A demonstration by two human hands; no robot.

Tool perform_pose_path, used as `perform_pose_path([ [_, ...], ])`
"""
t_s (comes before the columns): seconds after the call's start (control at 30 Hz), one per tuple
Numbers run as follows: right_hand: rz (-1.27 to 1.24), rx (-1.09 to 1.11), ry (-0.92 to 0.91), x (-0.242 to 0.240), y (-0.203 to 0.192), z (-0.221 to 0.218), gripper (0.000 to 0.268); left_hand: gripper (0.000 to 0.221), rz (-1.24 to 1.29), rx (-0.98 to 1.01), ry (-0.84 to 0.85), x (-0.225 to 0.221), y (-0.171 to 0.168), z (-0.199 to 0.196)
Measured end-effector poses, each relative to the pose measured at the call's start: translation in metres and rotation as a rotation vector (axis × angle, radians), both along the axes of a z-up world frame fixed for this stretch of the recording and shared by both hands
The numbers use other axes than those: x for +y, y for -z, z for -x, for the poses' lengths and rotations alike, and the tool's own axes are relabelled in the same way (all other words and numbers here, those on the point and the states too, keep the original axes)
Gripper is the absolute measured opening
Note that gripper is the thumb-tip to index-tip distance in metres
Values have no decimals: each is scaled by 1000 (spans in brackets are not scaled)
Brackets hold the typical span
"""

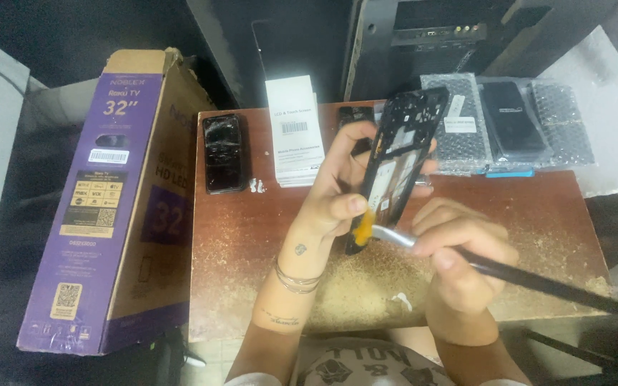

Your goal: The person is using a soft-bristled brush to clean dust and debris from disassembled smartphone parts, including the screen and internal chassis.

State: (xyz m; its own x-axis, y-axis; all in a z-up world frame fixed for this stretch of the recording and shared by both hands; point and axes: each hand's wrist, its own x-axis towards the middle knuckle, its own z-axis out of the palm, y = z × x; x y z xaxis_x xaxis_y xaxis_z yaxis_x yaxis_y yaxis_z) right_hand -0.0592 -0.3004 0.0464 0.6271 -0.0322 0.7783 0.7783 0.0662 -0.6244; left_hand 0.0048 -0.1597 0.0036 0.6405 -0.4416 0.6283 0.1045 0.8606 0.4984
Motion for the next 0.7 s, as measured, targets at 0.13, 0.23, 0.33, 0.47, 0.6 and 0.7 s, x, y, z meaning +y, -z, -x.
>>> perform_pose_path([
  [0.13,408,42,94,0,-16,15,25,59,-5,54,-85,10,-6,6],
  [0.23,518,56,230,-1,-21,15,14,60,-63,50,-185,17,-15,14],
  [0.33,499,139,107,-4,-25,20,12,59,-77,0,-249,19,-17,17],
  [0.47,522,133,276,-1,-18,12,9,60,-109,-26,-303,21,-18,19],
  [0.6,414,189,-45,0,-19,13,24,57,-115,-91,-353,24,-20,16],
  [0.7,436,206,211,2,-15,10,25,59,-100,-58,-320,24,-18,19],
])
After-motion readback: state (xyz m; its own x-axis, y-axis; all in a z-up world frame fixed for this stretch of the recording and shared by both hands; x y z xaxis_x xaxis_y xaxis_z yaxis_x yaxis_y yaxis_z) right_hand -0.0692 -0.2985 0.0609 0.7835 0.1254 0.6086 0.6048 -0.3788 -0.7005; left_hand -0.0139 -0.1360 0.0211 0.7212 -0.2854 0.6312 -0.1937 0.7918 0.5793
